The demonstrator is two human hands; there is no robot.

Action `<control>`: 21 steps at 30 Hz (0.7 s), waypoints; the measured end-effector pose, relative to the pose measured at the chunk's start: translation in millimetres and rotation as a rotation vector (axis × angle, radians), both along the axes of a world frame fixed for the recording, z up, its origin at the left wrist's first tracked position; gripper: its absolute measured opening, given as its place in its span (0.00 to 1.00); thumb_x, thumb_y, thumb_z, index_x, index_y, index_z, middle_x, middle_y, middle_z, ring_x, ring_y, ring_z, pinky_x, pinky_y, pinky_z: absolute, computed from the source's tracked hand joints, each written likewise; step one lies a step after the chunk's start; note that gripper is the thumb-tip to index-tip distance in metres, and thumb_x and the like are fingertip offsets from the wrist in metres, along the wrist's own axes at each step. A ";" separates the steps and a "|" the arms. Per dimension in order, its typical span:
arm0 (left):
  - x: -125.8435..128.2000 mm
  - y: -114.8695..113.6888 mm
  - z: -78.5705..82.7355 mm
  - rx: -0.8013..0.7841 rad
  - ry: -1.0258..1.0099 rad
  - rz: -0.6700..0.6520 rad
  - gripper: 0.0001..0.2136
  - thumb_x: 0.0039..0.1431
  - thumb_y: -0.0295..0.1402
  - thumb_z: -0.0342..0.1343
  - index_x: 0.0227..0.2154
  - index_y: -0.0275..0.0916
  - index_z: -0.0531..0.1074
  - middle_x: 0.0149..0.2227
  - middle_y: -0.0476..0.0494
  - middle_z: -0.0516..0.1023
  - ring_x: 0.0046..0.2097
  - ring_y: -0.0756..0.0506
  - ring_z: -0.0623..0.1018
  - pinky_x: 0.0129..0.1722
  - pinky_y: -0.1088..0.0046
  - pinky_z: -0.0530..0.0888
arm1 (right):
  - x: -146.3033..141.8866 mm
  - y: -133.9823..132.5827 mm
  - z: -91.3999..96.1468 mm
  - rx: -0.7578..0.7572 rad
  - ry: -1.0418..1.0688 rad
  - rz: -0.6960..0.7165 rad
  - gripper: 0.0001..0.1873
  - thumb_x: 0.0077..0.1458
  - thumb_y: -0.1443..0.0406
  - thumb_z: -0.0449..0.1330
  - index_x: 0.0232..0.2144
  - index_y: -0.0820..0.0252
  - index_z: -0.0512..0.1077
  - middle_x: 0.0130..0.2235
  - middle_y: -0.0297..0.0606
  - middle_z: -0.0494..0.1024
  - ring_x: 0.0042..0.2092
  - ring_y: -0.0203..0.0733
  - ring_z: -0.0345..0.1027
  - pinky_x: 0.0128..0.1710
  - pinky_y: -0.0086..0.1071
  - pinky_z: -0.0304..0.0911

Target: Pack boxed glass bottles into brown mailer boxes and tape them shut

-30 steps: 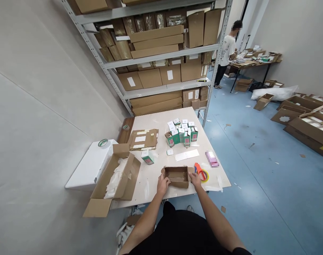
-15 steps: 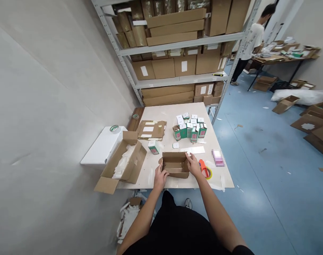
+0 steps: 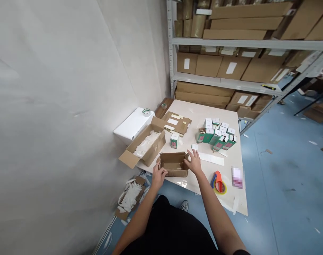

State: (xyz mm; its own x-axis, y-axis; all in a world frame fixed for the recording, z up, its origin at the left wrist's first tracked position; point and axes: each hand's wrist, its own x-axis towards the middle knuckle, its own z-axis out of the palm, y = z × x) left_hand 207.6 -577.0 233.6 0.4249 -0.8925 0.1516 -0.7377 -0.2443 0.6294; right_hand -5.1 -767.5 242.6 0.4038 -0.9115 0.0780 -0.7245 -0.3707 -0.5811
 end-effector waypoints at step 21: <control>97.2 81.2 -45.9 0.052 0.196 0.035 0.04 0.59 0.26 0.60 0.31 0.40 0.77 0.73 0.38 0.58 0.71 0.33 0.62 0.66 0.48 0.66 | 339.7 0.2 27.8 0.145 0.369 0.643 0.33 0.53 0.62 0.70 0.62 0.54 0.71 0.73 0.48 0.57 0.63 0.55 0.69 0.62 0.42 0.64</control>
State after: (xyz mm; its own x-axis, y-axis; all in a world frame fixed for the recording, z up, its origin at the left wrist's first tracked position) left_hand 304.7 -495.8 187.7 0.4723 -0.8812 0.0173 -0.5929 -0.3032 0.7460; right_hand 334.6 -767.3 270.4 0.8361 -0.4784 -0.2683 -0.5485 -0.7244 -0.4176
